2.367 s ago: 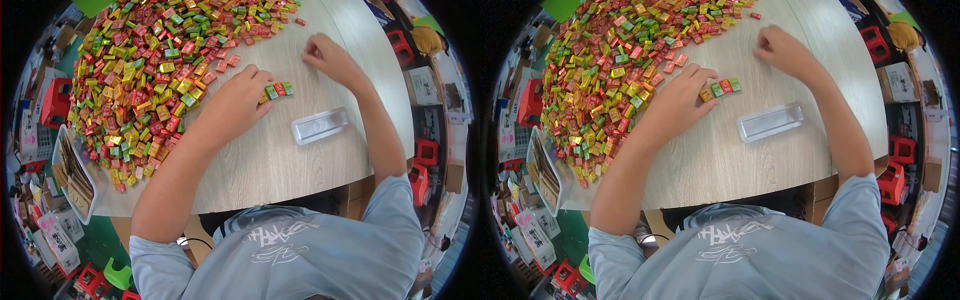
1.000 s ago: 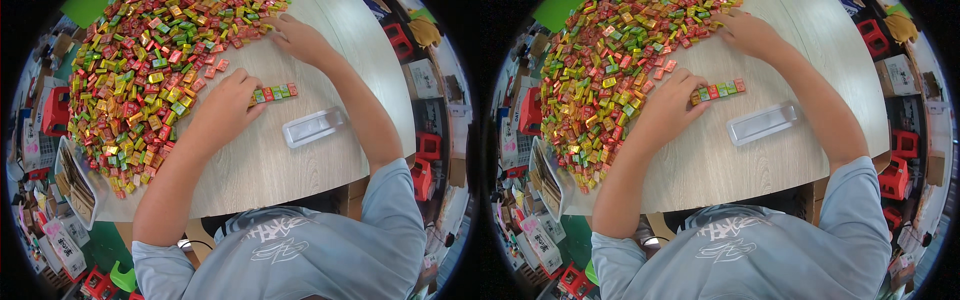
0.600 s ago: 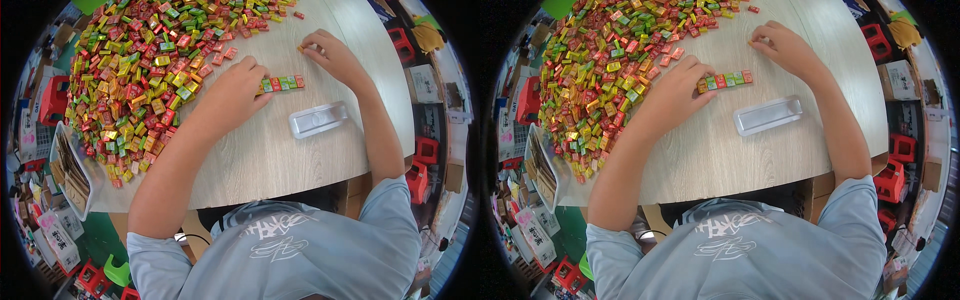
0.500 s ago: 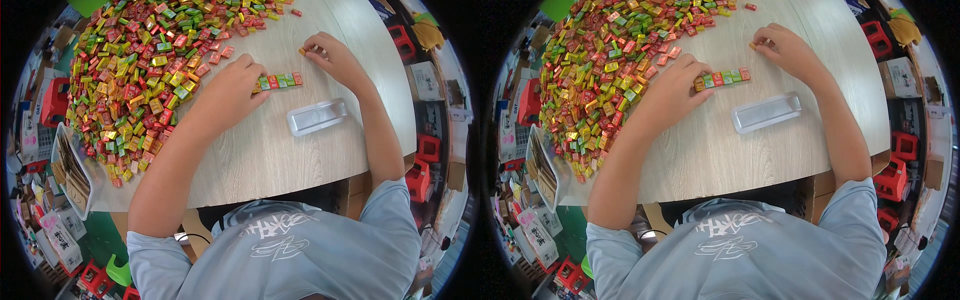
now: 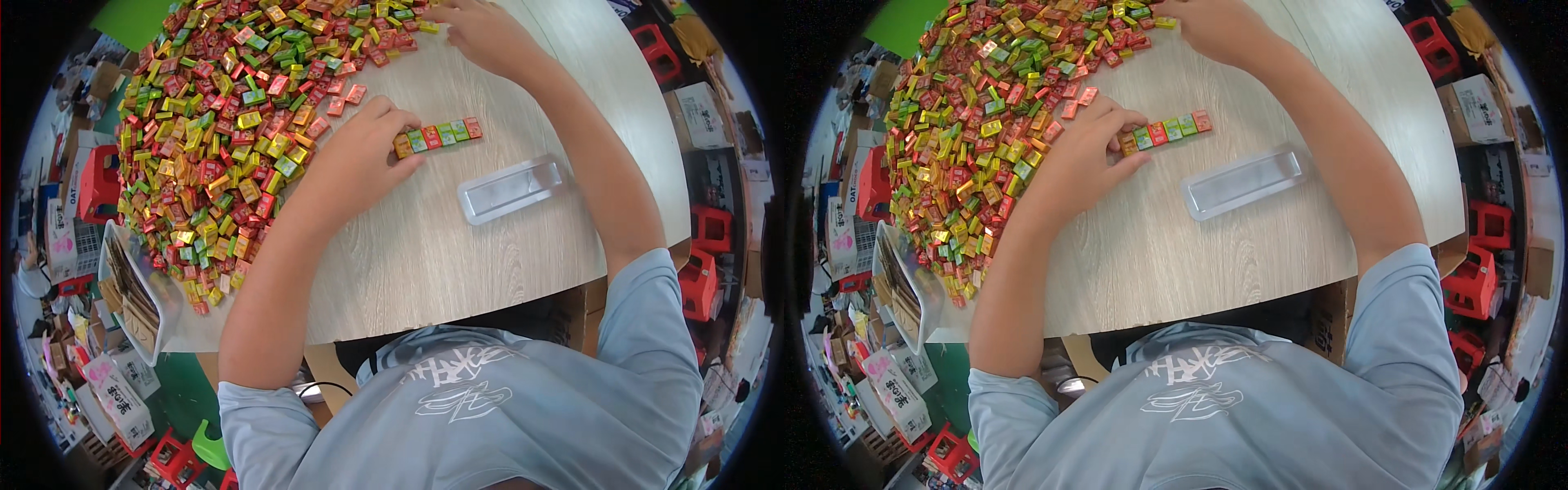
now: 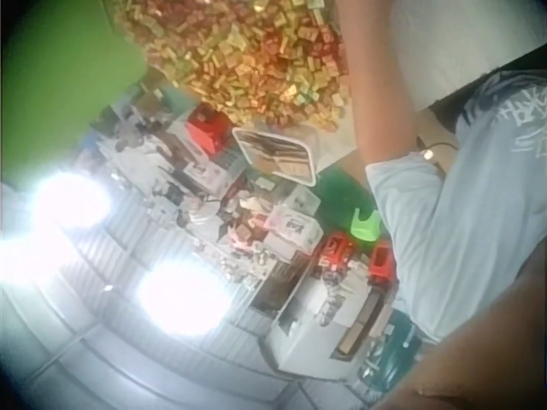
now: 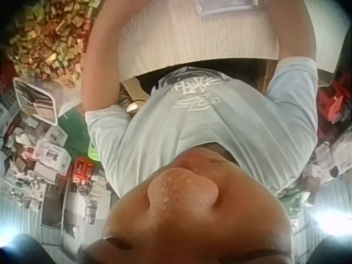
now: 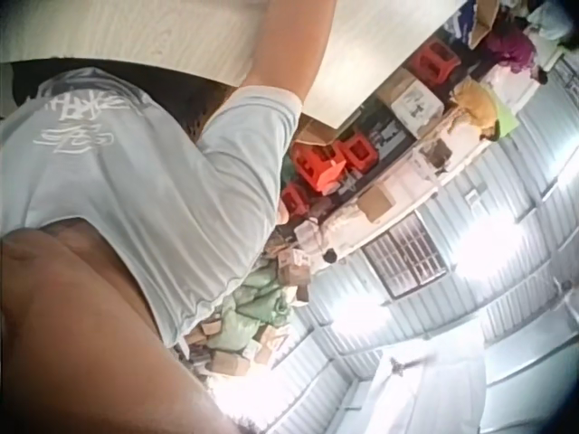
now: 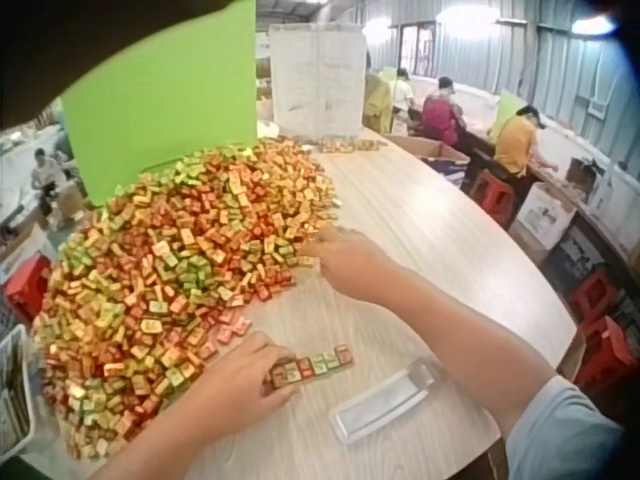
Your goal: The recorder is sorting and stacking small wrapped candies into a plastic mold.
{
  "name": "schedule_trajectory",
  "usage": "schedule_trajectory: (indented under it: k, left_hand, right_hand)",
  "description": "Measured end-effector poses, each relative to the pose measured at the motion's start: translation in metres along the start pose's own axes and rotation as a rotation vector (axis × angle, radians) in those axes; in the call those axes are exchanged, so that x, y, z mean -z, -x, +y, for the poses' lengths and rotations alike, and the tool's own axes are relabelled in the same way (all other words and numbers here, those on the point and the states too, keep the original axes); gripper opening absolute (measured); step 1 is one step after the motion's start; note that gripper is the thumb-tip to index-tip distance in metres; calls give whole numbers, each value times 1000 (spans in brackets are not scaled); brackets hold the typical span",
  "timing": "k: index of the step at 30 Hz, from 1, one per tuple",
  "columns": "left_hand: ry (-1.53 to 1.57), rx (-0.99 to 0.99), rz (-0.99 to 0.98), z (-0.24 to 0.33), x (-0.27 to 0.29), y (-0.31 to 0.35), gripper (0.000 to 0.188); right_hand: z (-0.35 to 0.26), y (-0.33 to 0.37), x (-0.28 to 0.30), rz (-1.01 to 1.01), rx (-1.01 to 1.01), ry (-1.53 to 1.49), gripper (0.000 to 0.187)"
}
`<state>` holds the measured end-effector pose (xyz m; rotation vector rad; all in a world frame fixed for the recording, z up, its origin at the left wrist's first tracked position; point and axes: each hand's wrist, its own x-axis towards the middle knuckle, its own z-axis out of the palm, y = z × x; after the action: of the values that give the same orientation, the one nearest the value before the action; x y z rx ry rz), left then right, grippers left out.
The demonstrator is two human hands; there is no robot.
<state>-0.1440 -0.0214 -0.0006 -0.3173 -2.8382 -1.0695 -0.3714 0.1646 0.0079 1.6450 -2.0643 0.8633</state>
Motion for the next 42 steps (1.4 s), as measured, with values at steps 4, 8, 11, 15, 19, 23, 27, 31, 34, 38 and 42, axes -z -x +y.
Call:
schedule_trajectory:
  k: [4, 8, 11, 15, 19, 23, 27, 31, 34, 38, 42]
  left_hand:
    - [-22, 10, 1, -1, 2, 0, 38]
    - [-12, -30, 30, -3, 0, 1, 37]
    - [-19, -28, 19, -2, 1, -1, 37]
    - [-5, 37, -12, 5, 5, 3, 35]
    - [-14, 6, 1, 0, 4, 4, 35]
    - [-7, -8, -9, 1, 3, 0, 37]
    - [-41, -45, 4, 1, 3, 1, 42]
    - [-20, -26, 10, 5, 2, 3, 48]
    - [34, 50, -8, 11, 2, 4, 55]
    - [-43, -5, 16, 2, 0, 5, 57]
    - [-178, -98, 131, -4, 10, 24, 53]
  right_hand:
    - [7, 1, -11, -263, -28, 391, 25]
    - [-4, 24, 14, -289, -75, 305, 20]
    - [-12, 23, 18, -186, -62, 308, 19]
    - [-21, 6, 2, -132, -170, 316, 33]
    - [-14, 9, -14, -113, -32, 475, 24]
    - [-14, 28, -1, -142, -19, 367, 16]
    - [-43, 49, 37, -285, -110, 229, 13]
    - [-78, 68, 55, -408, -454, -29, 10]
    - [-89, 77, 54, -383, -596, -160, 13]
    - [-91, 72, 40, -353, -718, -208, 17]
    - [-84, 75, 30, -363, -670, -86, 28]
